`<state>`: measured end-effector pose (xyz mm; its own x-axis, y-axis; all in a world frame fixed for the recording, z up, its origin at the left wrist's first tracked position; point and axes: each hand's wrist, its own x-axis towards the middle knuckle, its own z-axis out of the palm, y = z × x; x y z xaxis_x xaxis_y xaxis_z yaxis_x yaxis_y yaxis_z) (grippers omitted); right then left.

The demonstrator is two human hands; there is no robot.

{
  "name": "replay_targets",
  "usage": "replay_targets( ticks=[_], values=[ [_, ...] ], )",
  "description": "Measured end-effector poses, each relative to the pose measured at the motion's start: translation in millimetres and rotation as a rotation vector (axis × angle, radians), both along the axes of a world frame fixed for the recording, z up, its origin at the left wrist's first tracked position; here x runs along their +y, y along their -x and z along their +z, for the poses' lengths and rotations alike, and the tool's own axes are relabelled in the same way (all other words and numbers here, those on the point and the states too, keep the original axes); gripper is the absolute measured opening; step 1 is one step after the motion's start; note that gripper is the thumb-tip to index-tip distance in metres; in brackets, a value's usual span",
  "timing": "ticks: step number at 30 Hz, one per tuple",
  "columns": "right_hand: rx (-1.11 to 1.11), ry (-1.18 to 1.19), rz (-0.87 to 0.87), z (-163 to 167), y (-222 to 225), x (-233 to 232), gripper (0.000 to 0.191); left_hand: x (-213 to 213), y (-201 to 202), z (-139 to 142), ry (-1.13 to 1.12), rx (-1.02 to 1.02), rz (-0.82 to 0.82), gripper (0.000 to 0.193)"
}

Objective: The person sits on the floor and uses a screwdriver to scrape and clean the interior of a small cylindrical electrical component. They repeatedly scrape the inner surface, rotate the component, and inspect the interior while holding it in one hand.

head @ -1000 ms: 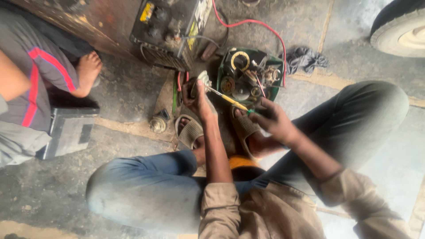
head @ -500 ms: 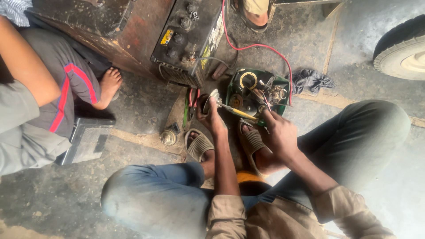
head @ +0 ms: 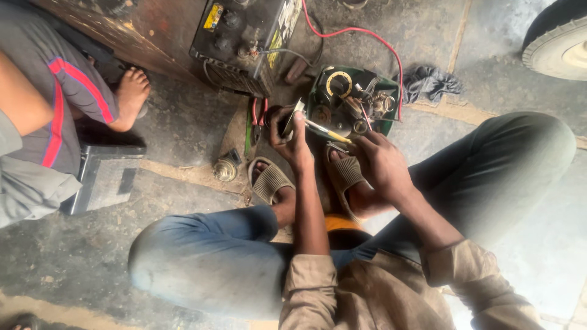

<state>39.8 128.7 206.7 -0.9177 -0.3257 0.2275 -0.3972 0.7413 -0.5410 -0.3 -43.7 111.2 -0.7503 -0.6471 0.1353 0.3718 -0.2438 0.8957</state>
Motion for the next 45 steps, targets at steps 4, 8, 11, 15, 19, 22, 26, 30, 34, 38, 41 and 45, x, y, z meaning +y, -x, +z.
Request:
replay_targets(
  ticks=[4, 8, 11, 15, 19, 22, 26, 30, 34, 38, 41, 45],
  values=[
    [-0.075, 0.023, -0.085, 7.1, 0.1, -14.2, 0.021, -0.3, 1.5, -5.1, -0.001, 0.017, -0.022, 0.018],
    [-0.192, 0.080, -0.058, 10.7, 1.9, -21.3, 0.026, -3.2, 3.7, -11.9, -0.144, 0.019, 0.020, 0.024],
    [-0.160, 0.082, -0.014, 9.4, 4.0, -18.8, 0.021, -10.5, 1.4, -16.3, -0.162, -0.034, 0.042, 0.027],
    [-0.183, 0.003, -0.003, 4.5, 1.8, -16.0, 0.023, -13.4, 0.5, -22.9, -0.127, 0.039, -0.003, 0.027],
    [-0.261, 0.027, 0.003, 2.2, -1.3, -17.6, 0.018, -14.1, 0.4, -27.7, -0.157, 0.034, 0.005, 0.029],
    [-0.301, -0.006, -0.020, 3.8, -1.9, -18.2, 0.021, -16.2, -1.0, -28.8, -0.205, 0.014, -0.009, 0.032],
    [-0.279, 0.021, -0.026, 6.8, -2.2, -18.7, 0.029, -17.3, -2.2, -28.0, -0.192, -0.007, -0.007, 0.033],
    [-0.298, 0.021, -0.015, 6.5, -1.3, -19.0, 0.029, -16.6, -2.1, -26.8, -0.165, 0.014, -0.030, 0.031],
    [-0.243, 0.025, 0.004, 4.7, -1.0, -17.6, 0.027, -16.6, -3.1, -25.3, -0.088, 0.012, -0.031, 0.029],
    [-0.228, 0.014, 0.002, 2.6, -1.5, -17.5, 0.027, -16.5, -3.2, -24.0, -0.110, 0.020, -0.045, 0.028],
    [-0.211, 0.000, 0.002, 1.2, -1.9, -18.0, 0.027, -17.0, -1.9, -23.6, -0.084, 0.016, -0.038, 0.026],
    [-0.240, -0.015, -0.015, 1.3, -1.8, -17.9, 0.025, -17.6, -1.5, -24.8, -0.043, -0.003, -0.025, 0.026]
  ],
)
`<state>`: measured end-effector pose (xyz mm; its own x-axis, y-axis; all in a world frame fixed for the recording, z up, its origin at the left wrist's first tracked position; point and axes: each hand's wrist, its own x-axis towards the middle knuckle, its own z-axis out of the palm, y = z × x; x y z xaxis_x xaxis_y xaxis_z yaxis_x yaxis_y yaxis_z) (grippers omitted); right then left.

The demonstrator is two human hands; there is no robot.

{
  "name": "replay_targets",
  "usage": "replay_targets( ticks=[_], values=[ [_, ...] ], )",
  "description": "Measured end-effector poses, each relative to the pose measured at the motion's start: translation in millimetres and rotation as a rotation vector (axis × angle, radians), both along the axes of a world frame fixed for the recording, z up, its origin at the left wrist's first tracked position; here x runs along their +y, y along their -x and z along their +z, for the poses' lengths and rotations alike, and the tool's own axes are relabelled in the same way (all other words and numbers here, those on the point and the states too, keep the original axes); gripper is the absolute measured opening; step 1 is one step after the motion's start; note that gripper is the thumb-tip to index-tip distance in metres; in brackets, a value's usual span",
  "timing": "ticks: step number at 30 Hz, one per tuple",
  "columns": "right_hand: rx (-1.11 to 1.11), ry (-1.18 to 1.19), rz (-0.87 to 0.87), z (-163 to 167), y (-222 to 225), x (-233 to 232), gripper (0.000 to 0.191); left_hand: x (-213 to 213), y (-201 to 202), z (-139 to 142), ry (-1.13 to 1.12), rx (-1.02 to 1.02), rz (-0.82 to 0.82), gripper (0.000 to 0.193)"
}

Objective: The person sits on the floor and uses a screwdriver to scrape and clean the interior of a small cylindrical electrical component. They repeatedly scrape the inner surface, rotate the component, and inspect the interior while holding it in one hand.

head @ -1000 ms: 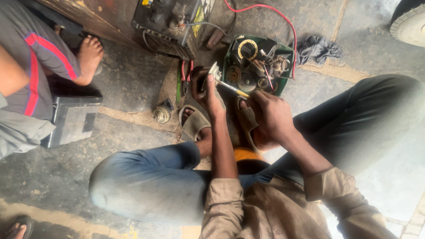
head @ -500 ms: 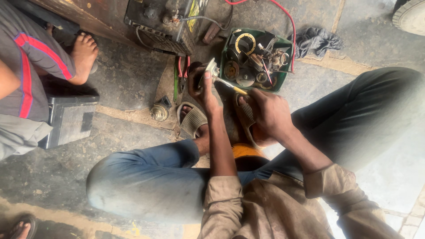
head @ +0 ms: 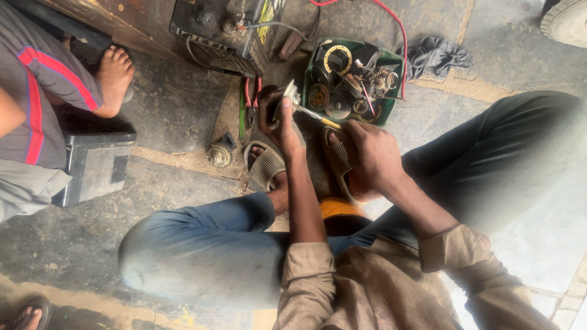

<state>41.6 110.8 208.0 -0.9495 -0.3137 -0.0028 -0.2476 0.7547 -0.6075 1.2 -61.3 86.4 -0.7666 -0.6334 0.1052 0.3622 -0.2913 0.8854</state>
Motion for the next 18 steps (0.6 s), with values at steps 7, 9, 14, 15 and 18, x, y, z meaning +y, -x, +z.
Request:
replay_targets(
  ticks=[7, 9, 14, 15, 18],
  values=[
    [0.027, -0.020, -0.001, 4.3, 1.9, -1.0, 0.030, -2.0, -0.3, -6.0, -0.030, -0.029, 0.000, 0.025],
    [0.069, -0.004, 0.005, 4.2, 1.9, -1.1, 0.031, -3.3, 0.2, -7.7, -0.004, -0.023, -0.015, 0.024],
    [0.016, 0.046, 0.033, -0.9, 2.6, 1.0, 0.030, -5.2, 0.3, -10.2, -0.007, -0.008, -0.038, 0.023],
    [-0.008, 0.067, 0.041, -2.2, 3.0, 1.6, 0.029, -5.4, 0.3, -10.5, -0.006, -0.013, -0.038, 0.023],
    [-0.091, 0.153, 0.033, -4.7, 4.8, 2.7, 0.025, -5.3, 0.4, -11.1, 0.011, -0.018, -0.035, 0.023]
  ],
)
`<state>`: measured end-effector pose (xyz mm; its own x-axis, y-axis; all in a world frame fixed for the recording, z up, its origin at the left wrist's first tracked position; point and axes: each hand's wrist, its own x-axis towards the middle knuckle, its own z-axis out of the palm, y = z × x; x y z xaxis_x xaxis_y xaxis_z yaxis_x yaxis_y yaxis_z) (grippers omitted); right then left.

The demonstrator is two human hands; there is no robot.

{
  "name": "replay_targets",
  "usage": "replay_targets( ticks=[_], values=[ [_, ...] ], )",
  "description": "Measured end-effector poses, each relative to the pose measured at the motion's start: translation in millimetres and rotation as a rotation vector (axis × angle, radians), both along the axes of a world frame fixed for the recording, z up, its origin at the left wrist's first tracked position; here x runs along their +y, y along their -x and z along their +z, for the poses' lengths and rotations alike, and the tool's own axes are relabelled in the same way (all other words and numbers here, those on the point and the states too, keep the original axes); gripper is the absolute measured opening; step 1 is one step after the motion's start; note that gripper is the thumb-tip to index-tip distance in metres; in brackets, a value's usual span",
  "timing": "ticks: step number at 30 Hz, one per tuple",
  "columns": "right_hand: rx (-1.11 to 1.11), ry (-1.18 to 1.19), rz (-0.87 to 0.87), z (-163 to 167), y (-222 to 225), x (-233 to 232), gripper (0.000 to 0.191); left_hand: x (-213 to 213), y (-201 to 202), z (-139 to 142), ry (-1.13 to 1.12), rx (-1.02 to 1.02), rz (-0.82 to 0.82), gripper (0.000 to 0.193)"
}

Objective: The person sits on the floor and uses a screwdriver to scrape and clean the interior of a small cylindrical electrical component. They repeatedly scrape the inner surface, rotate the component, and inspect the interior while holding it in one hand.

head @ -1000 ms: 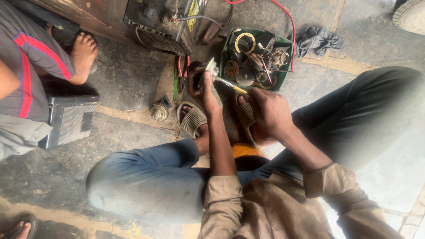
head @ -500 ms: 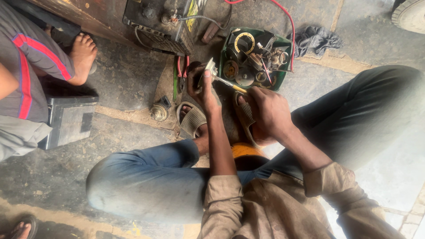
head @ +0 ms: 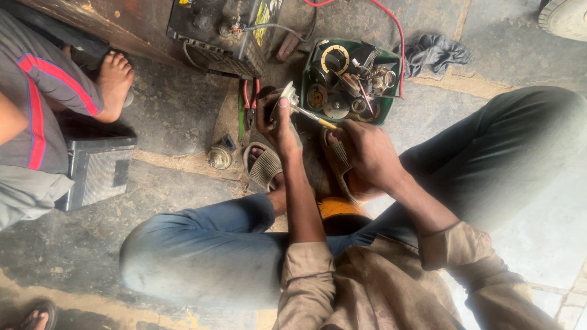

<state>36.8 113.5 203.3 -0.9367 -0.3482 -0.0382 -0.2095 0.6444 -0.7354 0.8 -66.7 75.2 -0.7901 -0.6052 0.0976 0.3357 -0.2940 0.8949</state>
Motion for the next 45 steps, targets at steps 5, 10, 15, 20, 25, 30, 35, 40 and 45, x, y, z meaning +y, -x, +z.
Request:
replay_targets(
  ticks=[5, 10, 15, 20, 25, 30, 35, 40, 45],
  values=[
    [0.081, -0.046, -0.017, 0.1, 0.0, -1.2, 0.027, 1.6, -0.9, -1.2, 0.010, -0.026, 0.009, 0.024],
    [0.114, -0.129, -0.162, -4.5, 0.0, -2.3, 0.034, 4.9, -2.3, -2.9, 0.022, 0.031, -0.030, 0.025],
    [0.318, -0.090, -0.036, -11.6, 0.1, -3.1, 0.029, 7.5, -0.8, -6.3, 0.010, 0.034, -0.047, 0.025],
    [0.116, -0.159, -0.119, -11.6, -2.2, -9.4, 0.028, 8.3, -1.5, -8.5, 0.047, 0.026, -0.040, 0.023],
    [0.109, -0.063, -0.110, -15.5, 1.5, -6.2, 0.032, 12.3, -1.7, -2.9, 0.114, 0.099, -0.085, 0.024],
    [0.183, 0.057, -0.129, -20.1, 15.8, 9.6, 0.013, 15.8, 0.1, 10.9, 0.296, 0.109, -0.103, 0.039],
    [-0.324, 0.456, -0.317, -16.7, 40.4, 12.6, 0.028, 28.8, -1.7, 31.1, 0.741, 0.141, -0.009, 0.063],
    [-0.404, 0.551, -0.239, -36.9, 66.8, 1.5, 0.028, 36.4, -6.7, 36.3, 0.973, 0.142, -0.052, 0.079],
    [-0.298, 0.639, -0.348, -82.9, 71.3, -0.9, 0.026, 41.5, 10.3, -5.9, 0.583, 0.029, -0.154, 0.089]
  ],
)
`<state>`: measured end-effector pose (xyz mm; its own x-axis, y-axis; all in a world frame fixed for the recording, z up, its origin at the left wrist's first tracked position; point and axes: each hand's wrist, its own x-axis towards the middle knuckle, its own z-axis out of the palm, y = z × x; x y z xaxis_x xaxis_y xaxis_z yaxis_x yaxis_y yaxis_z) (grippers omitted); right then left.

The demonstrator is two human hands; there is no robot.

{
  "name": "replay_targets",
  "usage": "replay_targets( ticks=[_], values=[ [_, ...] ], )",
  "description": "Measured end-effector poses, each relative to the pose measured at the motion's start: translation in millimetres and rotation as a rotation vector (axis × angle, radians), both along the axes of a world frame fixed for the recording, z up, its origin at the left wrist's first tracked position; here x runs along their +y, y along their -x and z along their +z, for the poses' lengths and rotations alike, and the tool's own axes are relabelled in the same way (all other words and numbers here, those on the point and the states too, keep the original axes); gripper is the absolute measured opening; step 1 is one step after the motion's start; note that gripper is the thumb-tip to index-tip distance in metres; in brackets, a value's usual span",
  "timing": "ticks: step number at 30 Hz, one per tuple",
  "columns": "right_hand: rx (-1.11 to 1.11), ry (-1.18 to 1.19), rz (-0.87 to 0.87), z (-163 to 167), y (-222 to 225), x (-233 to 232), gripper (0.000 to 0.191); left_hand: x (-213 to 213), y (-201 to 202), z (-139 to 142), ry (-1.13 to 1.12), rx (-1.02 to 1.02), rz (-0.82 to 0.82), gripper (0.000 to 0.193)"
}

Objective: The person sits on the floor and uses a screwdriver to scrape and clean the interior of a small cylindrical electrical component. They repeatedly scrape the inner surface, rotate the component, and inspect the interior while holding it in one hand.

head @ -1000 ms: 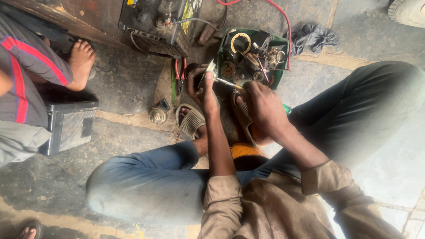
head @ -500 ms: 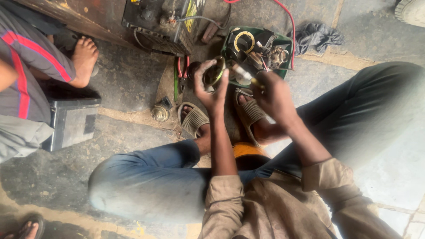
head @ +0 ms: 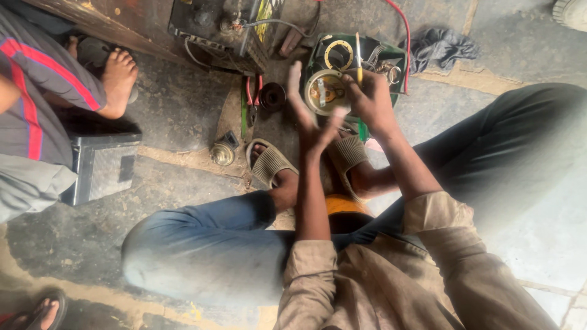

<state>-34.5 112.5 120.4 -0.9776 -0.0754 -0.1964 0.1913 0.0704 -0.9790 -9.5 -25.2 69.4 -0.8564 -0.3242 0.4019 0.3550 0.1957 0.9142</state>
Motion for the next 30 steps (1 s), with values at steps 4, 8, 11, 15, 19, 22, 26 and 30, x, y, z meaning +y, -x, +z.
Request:
replay_targets(
  ticks=[4, 8, 11, 15, 19, 22, 26, 30],
  values=[
    [0.065, -0.082, -0.018, -26.6, -1.5, -2.0, 0.023, -0.5, -5.6, -39.7, -1.204, -0.428, -0.144, 0.090],
    [0.260, -0.186, 0.020, -30.2, -8.5, -9.0, 0.024, -1.5, -8.7, -55.8, -1.241, -0.682, -0.134, 0.096],
    [0.383, -0.460, -0.068, -21.2, -17.4, -14.7, 0.031, 3.3, -4.4, -60.2, -1.189, -0.675, -0.033, 0.091],
    [0.561, -0.676, -0.039, -7.6, -25.9, -26.1, 0.030, 9.0, -6.0, -56.2, -1.191, -0.729, 0.104, 0.081],
    [0.323, -0.668, -0.025, -1.6, -33.0, -39.4, 0.032, 13.0, -10.1, -46.8, -1.173, -0.720, 0.064, 0.081],
    [0.284, -0.695, -0.028, -0.5, -34.9, -43.7, 0.026, 12.9, -11.3, -42.8, -1.176, -0.579, -0.027, 0.082],
    [0.260, -0.790, 0.021, -1.3, -33.2, -42.9, 0.015, 13.4, -11.1, -48.9, -1.139, -0.722, 0.072, 0.069],
    [0.324, -0.780, 0.036, -7.9, -32.2, -39.7, 0.016, 18.1, -11.8, -60.7, -1.191, -0.538, 0.000, 0.066]
  ],
)
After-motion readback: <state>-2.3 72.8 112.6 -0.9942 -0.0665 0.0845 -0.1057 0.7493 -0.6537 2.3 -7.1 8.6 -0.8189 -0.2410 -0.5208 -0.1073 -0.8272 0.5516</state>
